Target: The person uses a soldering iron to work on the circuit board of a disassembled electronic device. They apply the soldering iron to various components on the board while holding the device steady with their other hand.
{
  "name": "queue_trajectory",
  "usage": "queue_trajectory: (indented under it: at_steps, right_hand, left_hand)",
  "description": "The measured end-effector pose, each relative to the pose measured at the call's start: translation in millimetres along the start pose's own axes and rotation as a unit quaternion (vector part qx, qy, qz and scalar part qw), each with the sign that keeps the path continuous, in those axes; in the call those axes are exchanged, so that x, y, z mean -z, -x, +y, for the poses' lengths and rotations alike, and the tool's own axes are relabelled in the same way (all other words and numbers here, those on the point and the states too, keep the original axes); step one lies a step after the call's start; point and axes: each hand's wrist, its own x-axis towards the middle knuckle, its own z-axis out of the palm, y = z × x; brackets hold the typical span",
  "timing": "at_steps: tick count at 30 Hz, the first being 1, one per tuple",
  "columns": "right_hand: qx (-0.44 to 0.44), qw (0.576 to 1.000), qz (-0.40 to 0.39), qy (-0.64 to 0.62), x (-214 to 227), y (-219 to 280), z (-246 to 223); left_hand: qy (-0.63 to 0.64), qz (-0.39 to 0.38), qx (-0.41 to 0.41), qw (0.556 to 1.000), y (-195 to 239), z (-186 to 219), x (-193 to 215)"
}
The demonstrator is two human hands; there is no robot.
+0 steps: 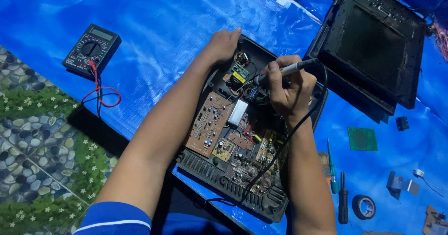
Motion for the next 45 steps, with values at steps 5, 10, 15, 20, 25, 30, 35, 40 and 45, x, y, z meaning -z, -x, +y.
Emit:
queue_trajectory:
  at_steps: [5,10,15,20,25,30,35,40,45]
  right_hand:
    - [0.03,0.999,0.014,0.004,-3,-1,12]
    - [0.055,0.998,0.024,-0.003,-4,-3,14]
    - [0.046,0.999,0.027,0.003,-4,-1,17]
    - [0.047,0.998,0.039,0.022,-5,-1,15]
    - [0.034,0.998,0.04,0.034,-3,-2,11]
    - [0.034,0.997,0.044,0.046,-3,-2,11]
    - [0.029,0.998,0.05,0.024,-4,-1,12]
    - [0.013,0.998,0.061,0.016,-4,-1,11]
    - [0.007,0.999,0.048,0.004,-7,-1,15]
  left_hand:
    - [0.027,-0.017,-0.01,0.999,10,8,11]
    - [0.074,-0.062,-0.053,0.994,23,16,28]
    - [0.093,-0.1,-0.03,0.99,-11,-34,8]
    - [0.143,-0.067,-0.051,0.986,-33,-71,-12]
    - [0.177,-0.002,-0.042,0.983,17,-21,21]
    - [0.18,-0.055,-0.043,0.981,32,-6,21]
    - [0.201,-0.077,-0.075,0.974,57,14,40]
    - [0.197,-0.132,-0.103,0.966,32,6,29]
    - [0.194,-0.053,-0.134,0.97,59,29,39]
